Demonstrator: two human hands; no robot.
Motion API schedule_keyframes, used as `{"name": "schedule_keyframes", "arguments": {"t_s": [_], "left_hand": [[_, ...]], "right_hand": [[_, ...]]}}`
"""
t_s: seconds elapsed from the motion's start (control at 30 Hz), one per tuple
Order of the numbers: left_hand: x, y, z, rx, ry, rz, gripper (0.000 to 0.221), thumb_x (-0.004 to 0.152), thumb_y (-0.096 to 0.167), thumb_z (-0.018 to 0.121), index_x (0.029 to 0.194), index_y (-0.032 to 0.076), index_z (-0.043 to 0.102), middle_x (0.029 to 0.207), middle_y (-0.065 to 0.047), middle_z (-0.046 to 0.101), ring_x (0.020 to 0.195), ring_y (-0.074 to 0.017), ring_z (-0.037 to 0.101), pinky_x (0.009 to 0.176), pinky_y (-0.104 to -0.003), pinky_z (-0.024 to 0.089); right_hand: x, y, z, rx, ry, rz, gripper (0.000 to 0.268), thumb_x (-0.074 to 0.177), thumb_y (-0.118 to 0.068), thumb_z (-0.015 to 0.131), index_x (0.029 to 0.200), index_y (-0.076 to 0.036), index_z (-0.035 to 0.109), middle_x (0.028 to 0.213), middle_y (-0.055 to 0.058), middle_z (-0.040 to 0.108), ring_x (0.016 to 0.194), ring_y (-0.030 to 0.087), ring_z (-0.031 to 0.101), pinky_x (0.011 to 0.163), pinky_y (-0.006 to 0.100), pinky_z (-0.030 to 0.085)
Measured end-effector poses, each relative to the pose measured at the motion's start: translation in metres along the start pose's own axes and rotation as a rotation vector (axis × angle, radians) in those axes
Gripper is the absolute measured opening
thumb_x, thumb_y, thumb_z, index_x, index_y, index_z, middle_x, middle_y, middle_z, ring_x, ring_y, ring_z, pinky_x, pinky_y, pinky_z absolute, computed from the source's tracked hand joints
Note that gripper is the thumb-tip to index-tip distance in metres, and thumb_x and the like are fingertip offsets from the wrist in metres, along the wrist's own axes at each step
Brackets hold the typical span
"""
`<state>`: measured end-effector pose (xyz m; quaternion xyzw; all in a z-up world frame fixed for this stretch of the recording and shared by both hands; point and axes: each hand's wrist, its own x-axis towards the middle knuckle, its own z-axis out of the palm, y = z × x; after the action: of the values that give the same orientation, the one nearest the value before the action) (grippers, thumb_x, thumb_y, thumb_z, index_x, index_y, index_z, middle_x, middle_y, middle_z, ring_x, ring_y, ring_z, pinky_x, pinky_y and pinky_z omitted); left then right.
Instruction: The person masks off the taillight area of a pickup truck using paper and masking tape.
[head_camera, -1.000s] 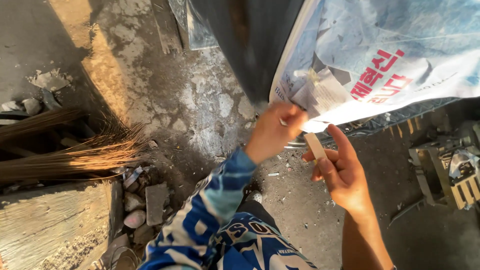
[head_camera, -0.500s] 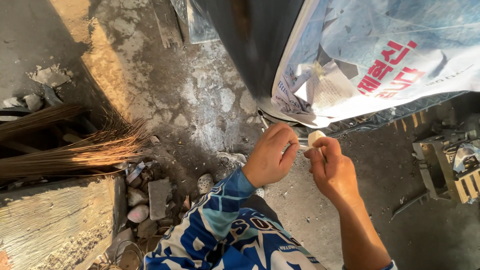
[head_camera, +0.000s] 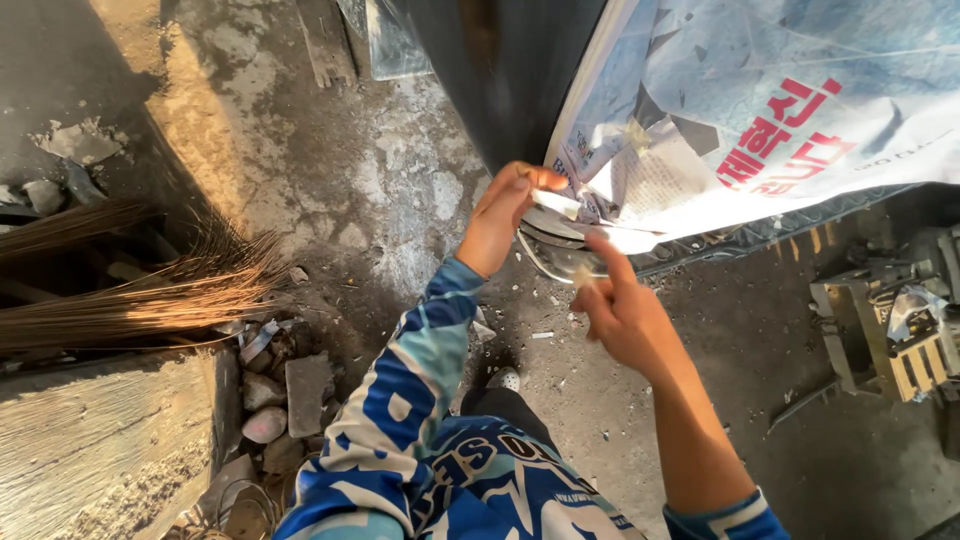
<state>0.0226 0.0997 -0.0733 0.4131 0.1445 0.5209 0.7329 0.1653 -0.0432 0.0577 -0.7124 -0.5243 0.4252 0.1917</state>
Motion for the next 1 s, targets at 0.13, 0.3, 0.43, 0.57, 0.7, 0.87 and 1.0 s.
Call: {"name": "schedule_keyframes", "arguments": {"t_s": [0.13,0.3,0.43,0.57,0.7,0.87,1.0], "left_hand": [[0.009,-0.008,0.011,-0.031,-0.024,0.069,0.021,0.108,0.02,0.047,0.114,0.004,0.059,0.122,-0.008,0.069,0.114,-0.0128,0.063,0.107,-0.028,0.047],[0.017,-0.017,0.038,0.131,0.126,0.125,0.028,0.099,0.004,0.067,0.111,0.006,0.042,0.112,-0.012,0.07,0.094,-0.0102,0.061,0.081,-0.027,0.05],[0.013,-0.015,0.054,0.262,0.312,0.264,0.042,0.093,0.004,0.076,0.113,0.009,0.039,0.111,-0.012,0.069,0.092,-0.0109,0.062,0.077,-0.027,0.05],[0.007,-0.023,0.058,-0.355,0.415,0.248,0.041,0.1,0.016,0.066,0.126,0.008,0.035,0.111,-0.014,0.075,0.099,-0.0153,0.069,0.088,-0.028,0.051],[0.007,-0.017,0.068,0.027,0.356,0.303,0.076,0.094,0.006,0.075,0.148,0.01,0.022,0.115,-0.008,0.071,0.1,-0.0099,0.063,0.09,-0.027,0.048],[0.013,-0.018,0.074,0.106,0.385,0.209,0.076,0.093,0.003,0.073,0.151,0.006,0.023,0.104,-0.008,0.071,0.084,-0.0104,0.063,0.078,-0.027,0.053],[0.018,-0.025,0.079,0.092,0.41,0.225,0.071,0.094,0.002,0.073,0.148,0.004,0.027,0.102,-0.007,0.069,0.085,-0.0111,0.066,0.078,-0.027,0.057]], "right_hand": [[0.013,-0.023,-0.007,-0.122,0.112,-0.03,0.07,0.098,-0.02,0.056,0.161,-0.022,0.027,0.081,0.008,0.076,0.057,0.014,0.065,0.057,0.032,0.057],[0.018,-0.019,-0.007,-0.115,0.111,-0.02,0.072,0.097,-0.02,0.058,0.162,-0.03,0.027,0.079,0.007,0.075,0.056,0.014,0.064,0.057,0.032,0.056],[0.022,-0.014,-0.007,-0.084,0.12,-0.013,0.074,0.097,-0.019,0.057,0.163,-0.032,0.026,0.078,0.007,0.074,0.055,0.013,0.062,0.057,0.031,0.055],[0.025,-0.011,-0.01,-0.136,0.116,-0.025,0.072,0.098,-0.019,0.057,0.162,-0.031,0.026,0.079,0.005,0.075,0.054,0.013,0.062,0.056,0.031,0.056],[0.026,-0.007,-0.009,-0.088,0.102,-0.024,0.073,0.098,-0.016,0.058,0.162,-0.03,0.027,0.079,0.006,0.074,0.055,0.012,0.062,0.056,0.031,0.055],[0.027,-0.011,-0.01,-0.062,0.108,-0.016,0.074,0.097,-0.014,0.057,0.163,-0.031,0.028,0.077,0.007,0.073,0.055,0.012,0.06,0.055,0.03,0.054],[0.032,0.0,-0.013,-0.08,0.096,-0.086,0.07,0.098,-0.014,0.058,0.161,-0.029,0.032,0.08,0.005,0.074,0.057,0.011,0.061,0.057,0.03,0.055]]}}
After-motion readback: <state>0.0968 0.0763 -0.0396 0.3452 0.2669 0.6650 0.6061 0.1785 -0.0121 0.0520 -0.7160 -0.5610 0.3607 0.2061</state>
